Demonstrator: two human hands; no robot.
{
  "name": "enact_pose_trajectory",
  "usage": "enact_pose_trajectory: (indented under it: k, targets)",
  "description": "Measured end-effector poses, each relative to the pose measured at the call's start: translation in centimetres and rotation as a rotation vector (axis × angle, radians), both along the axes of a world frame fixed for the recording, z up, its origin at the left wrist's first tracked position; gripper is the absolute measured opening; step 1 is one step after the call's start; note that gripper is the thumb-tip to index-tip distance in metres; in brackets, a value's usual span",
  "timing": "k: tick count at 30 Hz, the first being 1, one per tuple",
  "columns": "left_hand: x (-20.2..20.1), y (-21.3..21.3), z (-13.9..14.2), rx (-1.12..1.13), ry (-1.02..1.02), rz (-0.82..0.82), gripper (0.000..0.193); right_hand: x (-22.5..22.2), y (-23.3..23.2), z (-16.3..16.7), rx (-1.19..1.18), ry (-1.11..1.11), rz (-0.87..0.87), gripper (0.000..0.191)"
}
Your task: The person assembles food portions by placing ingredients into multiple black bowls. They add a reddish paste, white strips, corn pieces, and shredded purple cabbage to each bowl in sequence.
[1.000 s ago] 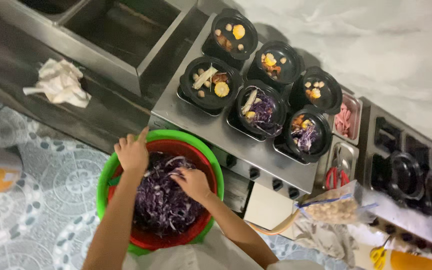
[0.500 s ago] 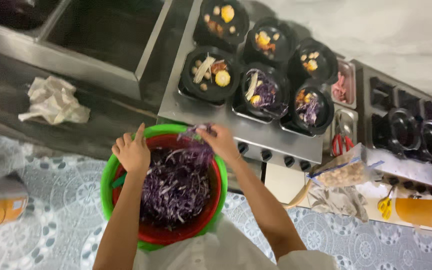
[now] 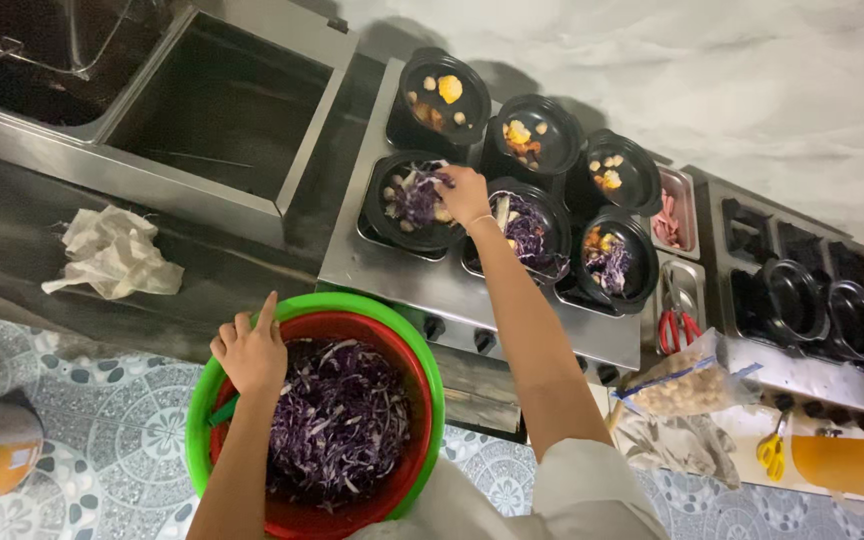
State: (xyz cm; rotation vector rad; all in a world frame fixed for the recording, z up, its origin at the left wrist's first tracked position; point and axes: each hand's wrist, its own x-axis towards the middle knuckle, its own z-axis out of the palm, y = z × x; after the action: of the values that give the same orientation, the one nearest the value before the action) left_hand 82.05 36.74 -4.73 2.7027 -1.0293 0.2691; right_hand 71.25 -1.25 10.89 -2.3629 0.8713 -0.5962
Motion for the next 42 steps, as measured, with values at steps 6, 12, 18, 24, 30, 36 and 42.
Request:
enact_pose_trajectory:
  k: [6,12,18,24,30,36,42]
  targets:
    - [0.0,0.1,-0.1,-0.036,0.044,0.008,0.047,-0.8,-0.7,-0.1,-0.075,0.063,-0.047,0.018]
    - [-0.1,0.0,0.7,-0.103,0.06,0.011,0.049,-1.4,-0.4,-0.2,-0.209,-0.068,0.086,0.027]
    - [-0.3,-0.1,2.3,-0.118,0.061,0.021,0.051,-4.8,11.9,-3.5,0.271,-0.128,0.058,0.021]
    - [-0.3,-0.1,4.3,-0.109,0.151,0.022,0.05,-6.9,25.3,-10.2,0.163,0.378,0.418,0.041]
    - [-0.1,-0.1,5.2,-0.032,0.183,-0.007,0.05,-8.9,31.2,-11.7,-0.012,0.764,0.516,0.077]
    - [-0.8,-0.8,5.3,-0.081,0.115,-0.016,0.056,-11.5,29.0,-12.0,0.317,0.453,0.327,0.027]
    - [-1.4,-2.4,5.1,-0.188,0.234,-0.265,0.051,-10.6,25.2,-10.6,0.498,0.012,0.252,0.02]
